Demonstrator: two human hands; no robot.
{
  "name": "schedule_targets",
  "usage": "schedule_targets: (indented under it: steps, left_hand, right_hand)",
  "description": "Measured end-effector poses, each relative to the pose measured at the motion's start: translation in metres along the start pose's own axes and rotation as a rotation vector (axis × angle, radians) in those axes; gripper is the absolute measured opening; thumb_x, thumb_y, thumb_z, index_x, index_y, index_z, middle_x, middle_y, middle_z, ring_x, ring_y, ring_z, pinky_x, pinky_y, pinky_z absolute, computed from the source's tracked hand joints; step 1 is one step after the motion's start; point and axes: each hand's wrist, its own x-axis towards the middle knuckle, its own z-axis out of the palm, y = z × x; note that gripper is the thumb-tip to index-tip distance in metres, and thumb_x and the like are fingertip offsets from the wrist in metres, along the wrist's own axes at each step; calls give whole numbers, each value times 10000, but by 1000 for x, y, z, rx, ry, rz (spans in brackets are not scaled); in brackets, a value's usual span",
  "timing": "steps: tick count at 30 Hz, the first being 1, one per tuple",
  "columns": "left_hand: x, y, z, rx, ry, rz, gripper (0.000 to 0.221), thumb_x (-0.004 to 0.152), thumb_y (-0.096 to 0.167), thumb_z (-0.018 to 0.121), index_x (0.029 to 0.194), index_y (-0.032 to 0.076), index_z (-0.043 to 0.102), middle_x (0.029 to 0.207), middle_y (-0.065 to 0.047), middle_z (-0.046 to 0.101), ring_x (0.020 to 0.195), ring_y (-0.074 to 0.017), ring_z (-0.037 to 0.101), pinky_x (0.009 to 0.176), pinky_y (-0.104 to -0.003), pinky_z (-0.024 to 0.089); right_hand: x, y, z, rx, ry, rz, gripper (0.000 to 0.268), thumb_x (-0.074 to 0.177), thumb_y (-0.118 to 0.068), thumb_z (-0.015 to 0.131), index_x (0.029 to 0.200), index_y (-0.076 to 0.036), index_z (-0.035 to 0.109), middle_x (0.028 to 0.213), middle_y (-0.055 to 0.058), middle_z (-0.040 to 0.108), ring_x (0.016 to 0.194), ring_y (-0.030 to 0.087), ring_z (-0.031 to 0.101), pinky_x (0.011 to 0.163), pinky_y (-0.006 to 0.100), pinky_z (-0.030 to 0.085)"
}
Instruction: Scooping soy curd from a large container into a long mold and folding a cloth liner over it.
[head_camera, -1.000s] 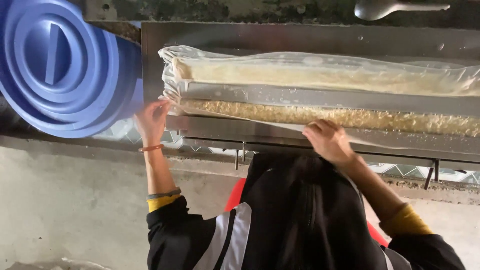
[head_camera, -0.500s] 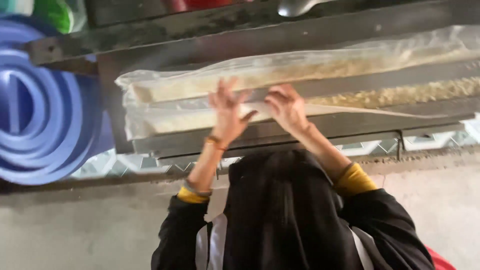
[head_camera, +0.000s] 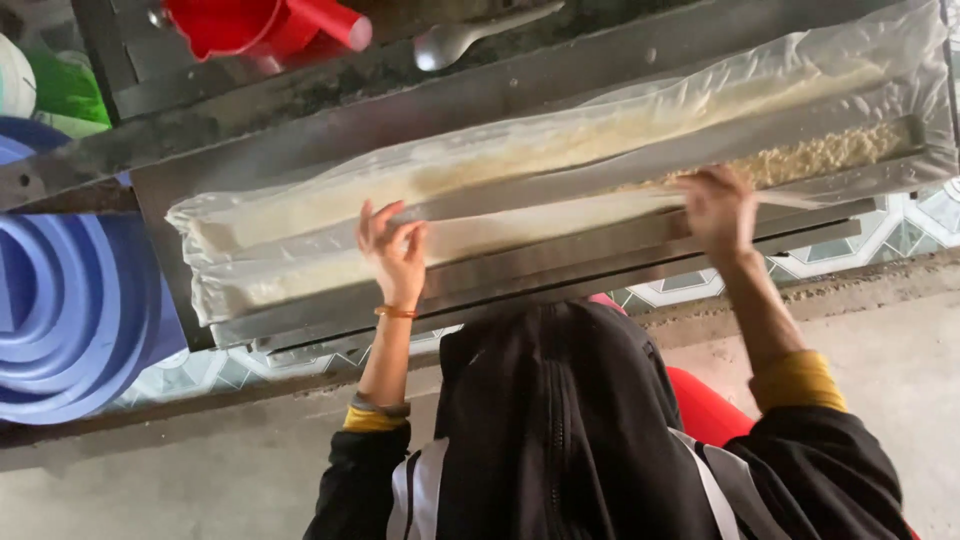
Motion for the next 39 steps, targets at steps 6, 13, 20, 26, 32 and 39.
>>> schedule_targets:
  steps: [6,13,20,26,32,39]
  left_hand:
    - [11,32,-1,-33,147,-41,124,888,65,832,847,139,741,1255,-14,610,1405,-374,351,1098,-563,304]
    - [3,29,14,201,91,-172,98,921,166,839,928,126,749,1005,-65,679,923,-214,604,823,-413,463]
    - [14,50,23,320,21,-216,136,896,9,843,905,108,750,922,-50,724,852,-217,655,726,-385,525]
    - [24,33,29,437,53,-255,148,830,103,925,836,135,781,851,-56,734,752,-247,677,681,-405,514]
    - [29,40,42,493,115,-435,145,820,148,931,851,161,789,897,-29,751,815,-221,682,733,-411,503]
    - [-12,89,-19,266,191,-65,104,966,-27,813,927,8,724,946,-131,709,871,-303,674,728,-392,538]
  right_hand:
    - [-28,151,-36,-97,170,-58,146,1069,-71,628,1075,-71,774,1003,137,655,899,349,642,862,448,511]
    - [-88,286,-117,-652,176,321,197,1107,-112,716,929,-189,748,1013,-15,706,902,136,620,785,298,528]
    - [-32,336,-158,-257,-31,506,148,1089,9,762,1011,-108,810,938,46,751,761,150,672,647,272,546]
    - [12,363,-142,-254,-316,566,107,1057,-112,740,1084,-132,842,870,17,777,723,144,676,588,283,572]
    - [8,367,-131,-339,-268,638,211,1050,-145,668,1170,-189,835,931,70,798,758,202,728,650,340,639]
    - [-77,309,-183,21,-29,697,252,1172,53,495,957,-79,490,978,37,510,884,176,395,739,262,351]
